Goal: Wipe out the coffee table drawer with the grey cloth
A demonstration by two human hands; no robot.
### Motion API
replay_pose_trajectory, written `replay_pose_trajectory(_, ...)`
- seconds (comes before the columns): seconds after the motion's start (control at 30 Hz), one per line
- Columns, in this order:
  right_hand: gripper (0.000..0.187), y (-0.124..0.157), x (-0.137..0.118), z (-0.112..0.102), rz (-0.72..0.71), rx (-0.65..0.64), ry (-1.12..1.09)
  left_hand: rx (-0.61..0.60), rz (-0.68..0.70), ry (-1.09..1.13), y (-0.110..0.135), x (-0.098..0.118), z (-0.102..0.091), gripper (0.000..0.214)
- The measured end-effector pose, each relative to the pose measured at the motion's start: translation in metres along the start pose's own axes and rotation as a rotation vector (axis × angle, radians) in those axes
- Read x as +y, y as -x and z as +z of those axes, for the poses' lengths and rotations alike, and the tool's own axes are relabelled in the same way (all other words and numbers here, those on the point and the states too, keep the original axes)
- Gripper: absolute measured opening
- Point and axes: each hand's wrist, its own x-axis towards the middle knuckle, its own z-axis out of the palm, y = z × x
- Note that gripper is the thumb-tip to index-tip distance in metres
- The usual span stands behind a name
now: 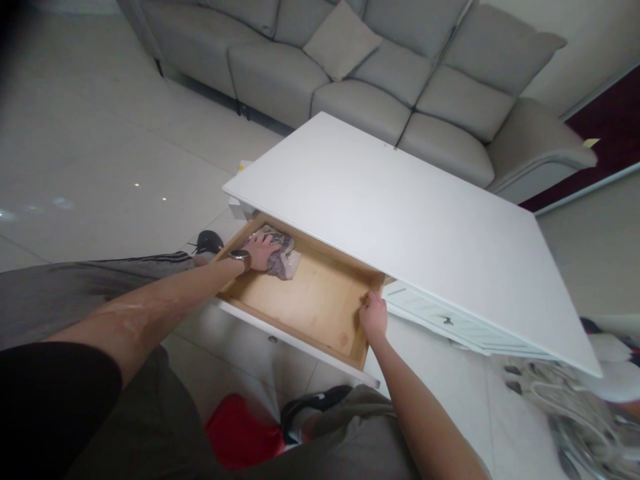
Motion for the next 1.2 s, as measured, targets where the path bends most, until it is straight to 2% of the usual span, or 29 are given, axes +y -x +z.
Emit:
replay_pose_trajectory(0.27, 0.027, 0.002, -0.001, 0.001, -0.016, -0.001, 0.012, -0.049, 0.006, 0.002, 0.026, 0.002, 0.003, 0.078)
replay_pose_trajectory(0.5, 0.029, 0.001, 0.0, 0.002, -0.009, 0.007, 0.012, -0.075, -0.016, -0.021, 0.023, 0.013, 0.005, 0.081)
replay_pose_trajectory(0.73, 0.029, -0.001, 0.0, 0.001, -0.012, 0.007, -0.006, -0.086, 0.042, -0.06, 0.018, 0.035, 0.008, 0.083)
replay_pose_trajectory(0.93, 0.027, -0.001, -0.001, 0.001, -0.004, 0.005, -0.012, -0.057, 0.072, -0.077, 0.009, 0.074, 0.007, 0.084)
replay_pose_trajectory(1.2, 0.024, 0.0, -0.007, -0.003, 0.02, 0.001, -0.033, -0.012, 0.271, -0.048, -0.004, 0.162, 0.017, 0.087)
